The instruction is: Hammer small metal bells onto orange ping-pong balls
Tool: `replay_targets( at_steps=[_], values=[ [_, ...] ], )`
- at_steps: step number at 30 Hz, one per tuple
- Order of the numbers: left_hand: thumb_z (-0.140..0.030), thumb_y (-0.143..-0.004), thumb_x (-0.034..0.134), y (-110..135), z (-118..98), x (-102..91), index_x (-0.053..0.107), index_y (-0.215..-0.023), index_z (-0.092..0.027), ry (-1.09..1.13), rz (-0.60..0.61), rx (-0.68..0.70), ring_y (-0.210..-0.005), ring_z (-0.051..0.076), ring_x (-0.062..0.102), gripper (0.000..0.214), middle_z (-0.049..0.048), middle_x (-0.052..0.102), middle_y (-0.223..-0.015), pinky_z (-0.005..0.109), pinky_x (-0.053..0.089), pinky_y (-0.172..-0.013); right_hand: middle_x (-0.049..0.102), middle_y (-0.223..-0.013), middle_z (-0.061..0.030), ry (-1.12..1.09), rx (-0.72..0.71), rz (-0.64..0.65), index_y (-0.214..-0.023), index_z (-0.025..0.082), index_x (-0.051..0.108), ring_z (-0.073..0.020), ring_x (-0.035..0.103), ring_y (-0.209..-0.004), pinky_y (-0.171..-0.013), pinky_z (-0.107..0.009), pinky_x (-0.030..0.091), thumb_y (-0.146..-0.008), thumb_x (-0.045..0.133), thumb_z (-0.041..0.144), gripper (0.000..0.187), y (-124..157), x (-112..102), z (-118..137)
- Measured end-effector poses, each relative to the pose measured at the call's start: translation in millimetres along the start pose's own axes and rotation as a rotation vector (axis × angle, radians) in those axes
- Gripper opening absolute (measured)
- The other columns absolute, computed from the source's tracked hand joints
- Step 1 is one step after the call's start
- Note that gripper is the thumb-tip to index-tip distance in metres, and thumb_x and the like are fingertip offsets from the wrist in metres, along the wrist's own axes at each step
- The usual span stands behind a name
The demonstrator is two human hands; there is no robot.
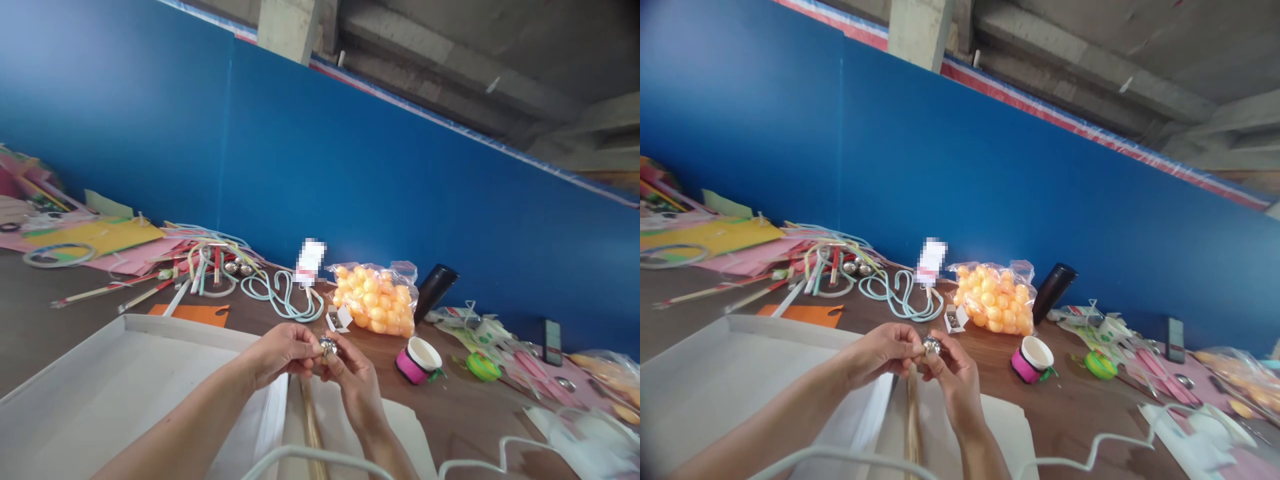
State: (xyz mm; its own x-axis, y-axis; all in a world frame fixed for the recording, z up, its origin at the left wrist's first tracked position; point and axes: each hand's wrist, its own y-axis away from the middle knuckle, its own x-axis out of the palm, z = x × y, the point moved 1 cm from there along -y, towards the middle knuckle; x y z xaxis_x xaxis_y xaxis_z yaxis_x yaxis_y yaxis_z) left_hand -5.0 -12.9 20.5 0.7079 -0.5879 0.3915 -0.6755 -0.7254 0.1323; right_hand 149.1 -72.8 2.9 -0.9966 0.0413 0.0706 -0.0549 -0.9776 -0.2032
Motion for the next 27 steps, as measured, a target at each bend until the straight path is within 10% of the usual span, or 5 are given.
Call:
replay_targets(
  at_steps=[27],
  values=[
    [-0.034,-0.057,0.075,1.6,3.8,-4.0,0.053,-0.067,-0.014,-0.052,-0.044,-0.018,-0.049,0.007,0.051,0.031,-0.0007,0.058,-0.057,0.026,0.048,-0.055,0.066,-0.089,-0.0055,0.067,0.009,0.005,-0.11,0.018,0.06,-0.0193,0.061,-0.072,-0.06,-0.031,0.052,-0.08,0.064,0.029,0.032,0.7,3.5,2.8]
  ],
)
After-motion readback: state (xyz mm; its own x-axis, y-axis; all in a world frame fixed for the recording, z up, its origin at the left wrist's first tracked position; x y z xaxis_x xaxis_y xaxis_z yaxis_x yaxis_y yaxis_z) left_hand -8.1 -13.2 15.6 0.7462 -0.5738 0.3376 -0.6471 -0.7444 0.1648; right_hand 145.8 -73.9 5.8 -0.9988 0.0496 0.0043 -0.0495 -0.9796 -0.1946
